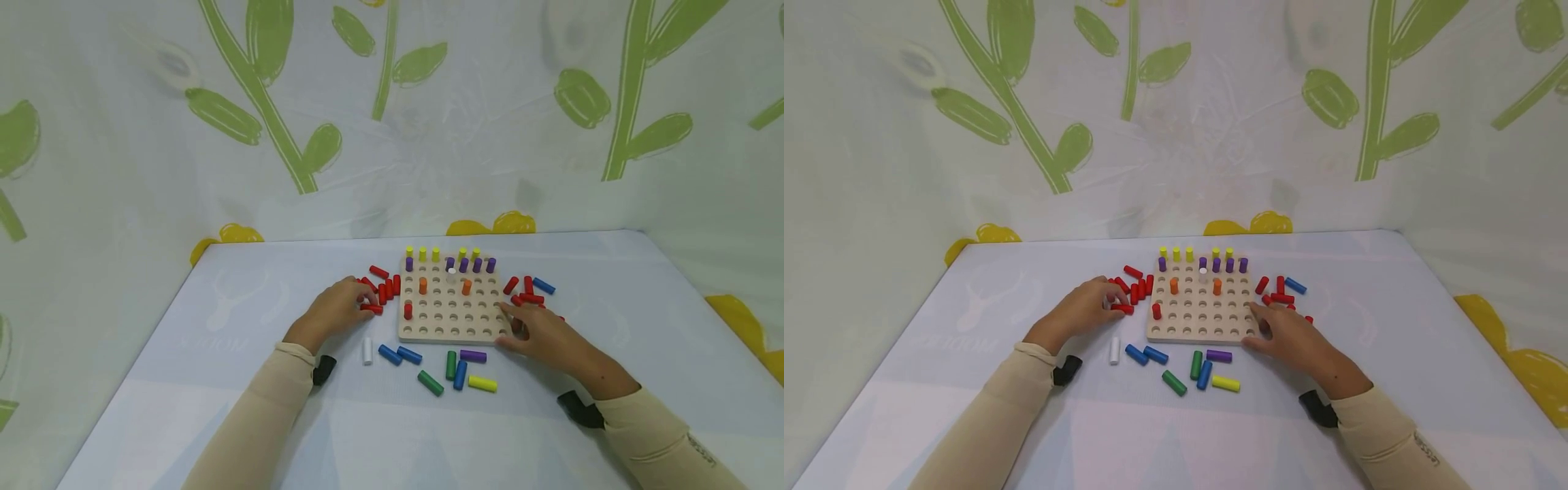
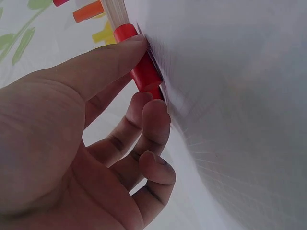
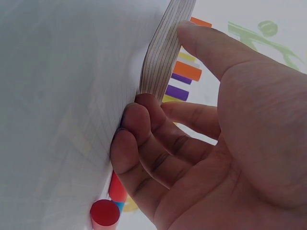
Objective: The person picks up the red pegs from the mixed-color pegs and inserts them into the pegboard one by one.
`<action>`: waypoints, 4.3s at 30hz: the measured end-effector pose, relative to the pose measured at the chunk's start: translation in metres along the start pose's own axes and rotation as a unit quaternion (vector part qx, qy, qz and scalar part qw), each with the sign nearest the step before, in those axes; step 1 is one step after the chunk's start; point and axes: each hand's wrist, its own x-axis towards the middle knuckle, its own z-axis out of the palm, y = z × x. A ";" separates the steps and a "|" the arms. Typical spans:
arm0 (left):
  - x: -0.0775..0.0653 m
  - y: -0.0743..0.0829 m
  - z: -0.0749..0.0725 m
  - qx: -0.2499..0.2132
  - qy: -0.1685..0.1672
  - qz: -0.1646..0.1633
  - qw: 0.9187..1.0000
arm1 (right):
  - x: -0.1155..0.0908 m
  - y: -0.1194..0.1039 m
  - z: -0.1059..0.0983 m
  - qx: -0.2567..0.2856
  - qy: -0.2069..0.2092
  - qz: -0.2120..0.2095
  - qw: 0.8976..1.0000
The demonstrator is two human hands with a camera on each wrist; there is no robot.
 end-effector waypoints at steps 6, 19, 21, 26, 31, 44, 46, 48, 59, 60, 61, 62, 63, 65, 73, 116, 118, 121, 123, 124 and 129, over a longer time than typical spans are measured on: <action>0.000 0.000 0.000 0.000 0.003 0.005 1.000 | 0.000 0.000 0.000 -0.002 0.004 -0.007 1.000; -0.002 0.004 -0.007 -0.025 -0.001 0.005 1.000 | -0.001 0.000 0.001 0.000 -0.001 0.002 1.000; -0.003 0.006 -0.008 -0.032 -0.001 0.007 0.999 | -0.001 0.001 0.001 -0.001 -0.003 0.002 1.000; -0.005 0.010 -0.010 -0.045 0.014 0.028 0.998 | 0.000 0.001 0.001 -0.004 0.001 0.002 1.000; -0.007 0.013 -0.011 -0.058 0.019 0.042 0.997 | 0.000 0.000 0.000 -0.003 0.000 0.001 1.000; -0.012 0.023 -0.011 -0.104 0.020 0.042 0.993 | -0.001 -0.001 0.000 0.000 -0.007 0.005 1.000; -0.013 0.024 -0.012 -0.104 0.021 0.046 0.993 | -0.001 -0.001 0.000 0.000 -0.008 0.006 1.000; -0.013 0.026 -0.013 -0.103 0.023 0.054 0.993 | -0.001 -0.001 -0.001 0.000 -0.005 0.004 1.000; -0.013 0.028 -0.010 -0.099 0.020 0.081 0.992 | 0.000 0.001 -0.001 0.000 -0.004 -0.002 1.000; -0.013 0.028 -0.010 -0.098 0.020 0.085 0.991 | 0.000 0.001 -0.001 -0.001 -0.003 -0.002 1.000; -0.013 0.028 -0.010 -0.098 0.020 0.088 0.991 | 0.000 0.000 -0.001 -0.001 -0.003 -0.002 1.000; -0.013 0.029 -0.010 -0.098 0.021 0.091 0.991 | 0.000 0.001 -0.001 -0.002 -0.002 -0.002 1.000; -0.014 0.029 -0.010 -0.097 0.021 0.095 0.991 | 0.000 0.001 -0.001 -0.002 -0.001 -0.001 1.000; -0.015 0.030 -0.011 -0.094 0.021 0.101 0.990 | 0.000 0.001 -0.001 -0.003 0.001 -0.001 1.000; -0.017 0.033 -0.011 -0.093 0.007 0.112 0.989 | 0.001 0.001 0.001 -0.006 -0.001 0.001 1.000; -0.020 0.044 -0.001 -0.075 -0.021 0.137 0.987 | 0.000 0.003 -0.001 0.001 0.002 -0.004 1.000; -0.020 0.043 0.000 -0.072 -0.023 0.138 0.988 | 0.000 0.003 0.000 0.002 -0.002 0.000 1.000; -0.020 0.043 0.000 -0.069 -0.022 0.139 0.988 | 0.000 0.003 0.000 0.002 -0.003 -0.001 1.000; -0.019 0.044 0.000 -0.067 -0.019 0.142 0.987 | 0.000 0.003 0.000 0.001 0.001 -0.003 1.000; -0.019 0.044 0.000 -0.067 -0.018 0.142 0.987 | 0.000 0.003 -0.001 0.001 0.002 -0.004 1.000; -0.020 0.045 0.001 -0.067 -0.029 0.132 0.989 | 0.001 0.002 0.000 0.002 0.001 -0.008 1.000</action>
